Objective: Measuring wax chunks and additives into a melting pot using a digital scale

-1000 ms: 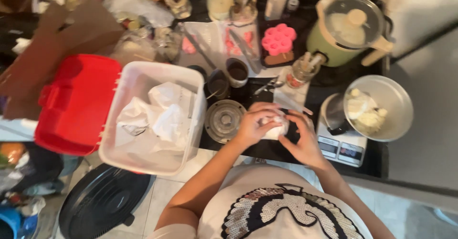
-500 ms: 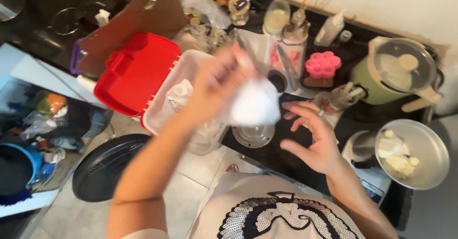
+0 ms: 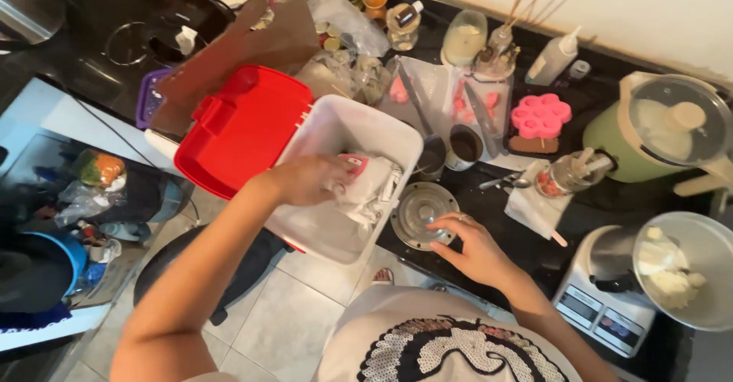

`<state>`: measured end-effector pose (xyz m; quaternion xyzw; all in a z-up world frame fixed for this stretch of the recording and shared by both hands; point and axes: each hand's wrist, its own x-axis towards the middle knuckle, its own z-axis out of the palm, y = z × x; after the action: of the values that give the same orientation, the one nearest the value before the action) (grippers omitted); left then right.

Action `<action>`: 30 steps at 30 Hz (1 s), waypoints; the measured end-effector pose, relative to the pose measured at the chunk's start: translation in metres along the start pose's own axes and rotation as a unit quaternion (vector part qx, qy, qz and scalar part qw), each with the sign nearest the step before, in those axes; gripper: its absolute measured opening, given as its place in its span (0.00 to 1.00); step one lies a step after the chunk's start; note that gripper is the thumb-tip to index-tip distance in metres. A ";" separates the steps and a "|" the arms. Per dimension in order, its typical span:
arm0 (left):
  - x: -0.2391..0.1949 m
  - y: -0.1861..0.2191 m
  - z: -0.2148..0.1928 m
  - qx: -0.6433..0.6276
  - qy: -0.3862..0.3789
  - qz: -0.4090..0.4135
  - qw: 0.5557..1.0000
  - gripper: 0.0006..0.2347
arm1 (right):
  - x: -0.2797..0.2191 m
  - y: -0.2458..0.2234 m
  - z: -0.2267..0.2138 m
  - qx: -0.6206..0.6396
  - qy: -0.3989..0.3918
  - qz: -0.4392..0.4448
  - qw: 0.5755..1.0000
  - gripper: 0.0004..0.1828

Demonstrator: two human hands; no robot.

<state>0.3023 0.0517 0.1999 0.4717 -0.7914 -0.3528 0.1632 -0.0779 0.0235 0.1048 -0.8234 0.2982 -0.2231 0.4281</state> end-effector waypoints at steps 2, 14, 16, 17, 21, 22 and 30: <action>-0.025 0.032 -0.012 0.017 0.024 -0.009 1.000 0.14 | 0.004 -0.002 0.002 -0.013 -0.003 -0.011 1.000 0.16; -0.142 -0.062 0.039 -0.629 0.610 -0.131 0.464 0.22 | 0.013 -0.015 0.004 0.012 -0.014 0.026 0.999 0.15; -0.156 -0.100 0.040 -0.576 0.645 -0.147 0.480 0.03 | 0.016 -0.022 0.006 0.019 -0.020 0.031 0.999 0.14; -0.161 -0.110 0.042 -0.575 0.648 -0.146 0.477 0.03 | 0.016 -0.024 0.008 0.019 -0.024 0.028 0.999 0.14; -0.158 -0.074 0.032 -0.452 0.699 -0.148 0.534 0.14 | 0.012 -0.028 0.014 0.023 -0.043 0.021 0.999 0.15; -0.150 -0.046 0.023 -0.415 0.708 -0.141 0.555 0.16 | 0.011 -0.028 0.015 0.023 -0.047 0.023 0.998 0.14; -0.148 -0.001 0.013 -0.228 0.695 -0.071 0.678 0.21 | 0.000 -0.031 0.017 0.025 -0.050 0.026 0.998 0.14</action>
<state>0.3697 0.1837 0.2009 0.5839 -0.3093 -0.1032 0.7435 -0.0580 0.0468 0.1216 -0.8144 0.2918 -0.1784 0.4687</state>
